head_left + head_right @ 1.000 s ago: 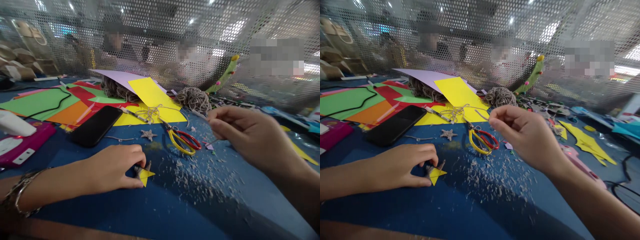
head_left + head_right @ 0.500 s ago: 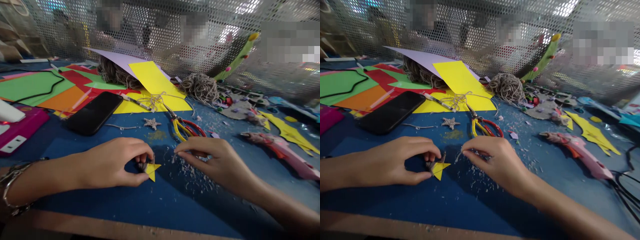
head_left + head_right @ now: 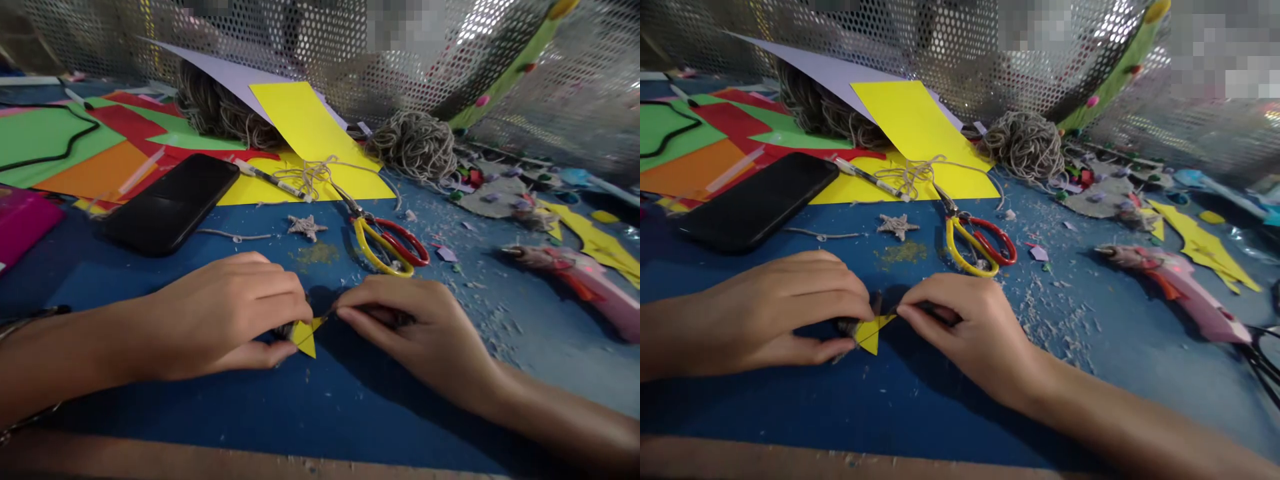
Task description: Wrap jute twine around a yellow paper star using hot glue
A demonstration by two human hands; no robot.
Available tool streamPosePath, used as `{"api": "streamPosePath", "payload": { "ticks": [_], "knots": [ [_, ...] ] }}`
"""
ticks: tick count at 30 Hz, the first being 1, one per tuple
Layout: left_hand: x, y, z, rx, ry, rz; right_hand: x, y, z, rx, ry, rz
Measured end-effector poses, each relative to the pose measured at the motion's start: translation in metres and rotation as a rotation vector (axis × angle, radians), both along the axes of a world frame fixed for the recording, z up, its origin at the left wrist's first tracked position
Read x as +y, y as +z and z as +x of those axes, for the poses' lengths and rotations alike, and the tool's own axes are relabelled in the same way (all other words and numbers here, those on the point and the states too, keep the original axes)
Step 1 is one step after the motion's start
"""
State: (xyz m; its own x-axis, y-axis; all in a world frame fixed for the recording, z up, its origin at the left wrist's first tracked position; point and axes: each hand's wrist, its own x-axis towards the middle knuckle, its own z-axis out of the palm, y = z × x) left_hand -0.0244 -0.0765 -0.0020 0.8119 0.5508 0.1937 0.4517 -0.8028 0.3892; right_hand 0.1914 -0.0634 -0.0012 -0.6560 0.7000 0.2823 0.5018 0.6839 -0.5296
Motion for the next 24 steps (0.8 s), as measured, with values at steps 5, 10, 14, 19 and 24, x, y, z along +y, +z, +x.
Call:
{"api": "streamPosePath", "payload": {
  "ticks": [5, 10, 14, 19, 24],
  "knots": [
    [-0.001, -0.003, 0.000, 0.044, -0.021, 0.022, 0.000, 0.002, -0.003, 0.037, -0.027, -0.056],
    [-0.001, -0.003, 0.000, 0.025, 0.008, -0.002, 0.000, -0.003, -0.001, -0.017, 0.056, 0.033],
    [-0.001, -0.002, 0.001, 0.017, -0.005, 0.037, -0.001, -0.007, 0.000, -0.037, 0.049, 0.063],
    [-0.002, -0.001, 0.002, 0.019, -0.018, 0.159, -0.002, -0.009, 0.001, -0.050, 0.039, 0.091],
    [-0.004, 0.000, 0.004, 0.022, -0.017, 0.232, -0.001, -0.013, 0.003, -0.041, 0.066, 0.152]
  ]
}}
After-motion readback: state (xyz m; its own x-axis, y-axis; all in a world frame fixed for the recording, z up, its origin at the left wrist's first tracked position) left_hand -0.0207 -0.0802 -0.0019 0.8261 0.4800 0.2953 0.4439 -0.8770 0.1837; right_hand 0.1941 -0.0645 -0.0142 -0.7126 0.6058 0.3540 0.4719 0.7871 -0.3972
